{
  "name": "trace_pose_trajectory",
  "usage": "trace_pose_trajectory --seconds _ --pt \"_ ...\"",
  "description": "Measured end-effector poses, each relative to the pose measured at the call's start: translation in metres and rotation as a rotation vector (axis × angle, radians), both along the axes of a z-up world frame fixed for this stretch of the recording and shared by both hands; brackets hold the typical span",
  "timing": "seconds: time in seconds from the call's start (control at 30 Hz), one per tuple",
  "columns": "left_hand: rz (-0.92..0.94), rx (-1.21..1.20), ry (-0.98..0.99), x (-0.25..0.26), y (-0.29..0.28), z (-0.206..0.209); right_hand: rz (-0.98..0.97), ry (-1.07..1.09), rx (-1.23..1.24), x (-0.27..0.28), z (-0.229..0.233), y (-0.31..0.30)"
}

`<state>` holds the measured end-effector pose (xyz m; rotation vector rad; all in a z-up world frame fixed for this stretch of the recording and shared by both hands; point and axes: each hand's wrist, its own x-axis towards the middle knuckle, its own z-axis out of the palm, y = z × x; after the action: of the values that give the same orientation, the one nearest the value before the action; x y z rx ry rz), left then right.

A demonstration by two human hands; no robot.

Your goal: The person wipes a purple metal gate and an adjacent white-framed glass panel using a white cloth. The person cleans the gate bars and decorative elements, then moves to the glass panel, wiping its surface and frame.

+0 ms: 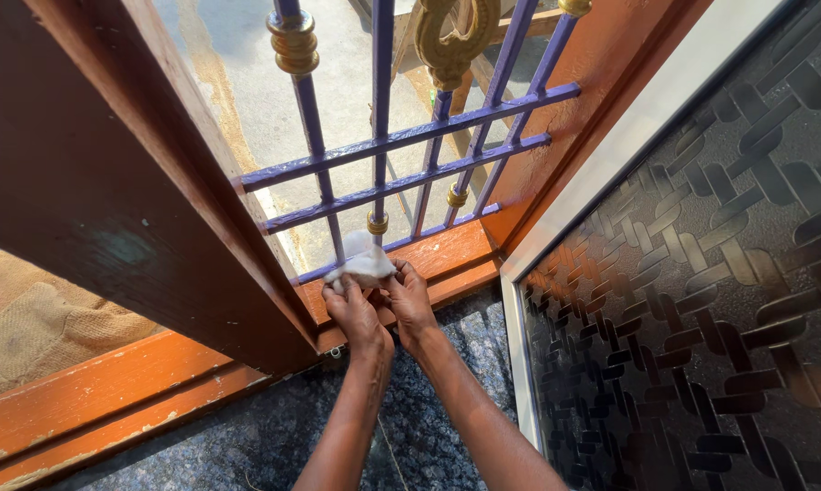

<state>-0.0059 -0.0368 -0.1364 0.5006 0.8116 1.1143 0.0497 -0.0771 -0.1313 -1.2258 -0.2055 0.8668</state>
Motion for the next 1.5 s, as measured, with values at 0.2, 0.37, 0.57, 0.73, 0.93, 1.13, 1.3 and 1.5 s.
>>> trace_pose_trajectory --seconds 0.2,0.37,0.57,0.73,0.93,1.13,1.3,1.5 --pt "-0.263 -0.007 0.073 0.022 0.0 -0.01 -0.169 0.043 0.03 0.031 -0.006 -0.004" --pt "-0.416 -0.121 0.12 0.072 -0.011 0.008 -0.396 0.089 0.063 0.078 -0.004 -0.017" --pt "-0.628 0.01 0.2 0.111 -0.028 0.015 -0.518 0.072 0.126 0.153 -0.012 -0.05" --pt "-0.75 0.323 0.14 0.133 -0.049 0.01 -0.495 0.04 0.241 0.178 -0.022 -0.048" --pt "-0.945 0.307 0.19 0.127 -0.036 0.0 -0.272 -0.263 -0.141 0.139 0.023 -0.044" --pt "-0.583 -0.062 0.074 0.115 -0.026 -0.046 -0.142 -0.514 -0.127 0.105 0.021 -0.056" --pt "-0.528 -0.049 -0.035 0.106 -0.018 -0.033 -0.435 -0.319 -0.043 0.096 0.008 -0.038" --pt "-0.642 -0.175 0.099 0.103 -0.004 0.004 -0.327 -0.629 -0.276 0.104 0.017 -0.025"
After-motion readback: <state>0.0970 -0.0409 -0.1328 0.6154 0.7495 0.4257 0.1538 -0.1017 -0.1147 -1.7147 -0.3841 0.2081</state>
